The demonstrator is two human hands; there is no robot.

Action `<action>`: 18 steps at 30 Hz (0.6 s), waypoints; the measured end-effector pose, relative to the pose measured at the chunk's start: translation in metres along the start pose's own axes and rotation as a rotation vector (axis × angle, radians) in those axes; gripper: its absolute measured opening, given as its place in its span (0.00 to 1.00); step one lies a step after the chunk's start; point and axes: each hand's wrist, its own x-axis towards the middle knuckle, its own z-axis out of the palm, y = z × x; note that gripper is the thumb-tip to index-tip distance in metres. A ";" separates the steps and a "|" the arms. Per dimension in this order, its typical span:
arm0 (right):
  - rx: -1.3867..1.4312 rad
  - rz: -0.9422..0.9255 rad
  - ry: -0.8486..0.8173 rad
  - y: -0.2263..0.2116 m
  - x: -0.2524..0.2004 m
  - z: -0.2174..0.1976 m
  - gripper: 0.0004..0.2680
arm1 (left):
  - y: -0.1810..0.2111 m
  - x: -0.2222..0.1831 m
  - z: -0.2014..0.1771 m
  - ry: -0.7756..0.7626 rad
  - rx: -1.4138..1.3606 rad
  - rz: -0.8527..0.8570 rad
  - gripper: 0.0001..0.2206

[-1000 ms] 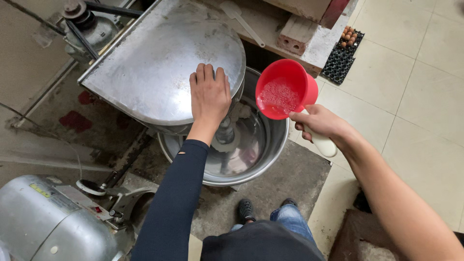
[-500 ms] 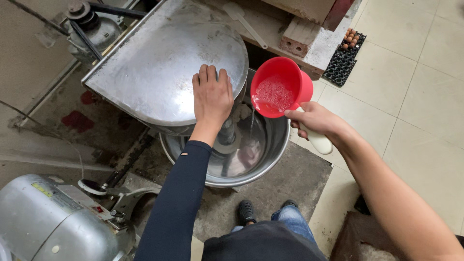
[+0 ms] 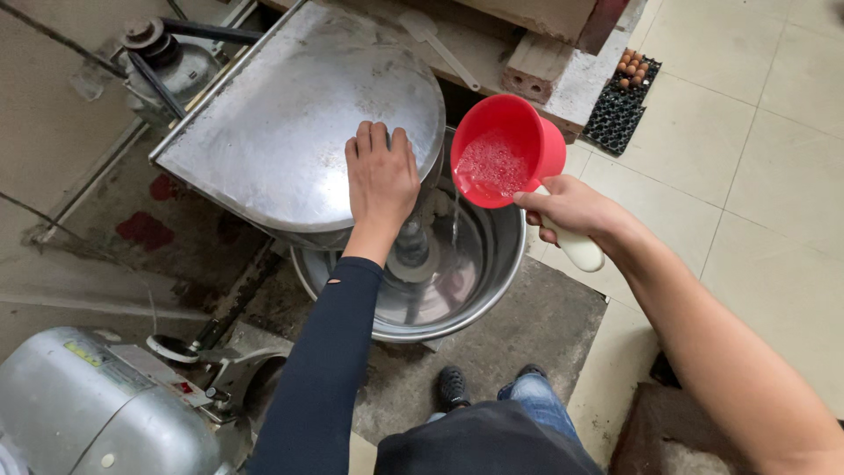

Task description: The person pours water into a mixer, operates an oven to bake trays of cookies, and then cleans a whisk attachment by hand.

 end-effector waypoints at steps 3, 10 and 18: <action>-0.008 -0.007 -0.008 0.001 -0.002 -0.001 0.08 | 0.000 0.000 0.000 0.003 -0.001 0.008 0.07; 0.016 0.014 0.009 0.004 -0.011 -0.004 0.08 | 0.000 0.000 0.000 0.026 -0.001 0.030 0.07; 0.016 0.002 0.012 0.010 -0.017 -0.009 0.08 | 0.000 -0.001 0.000 0.010 0.013 0.031 0.07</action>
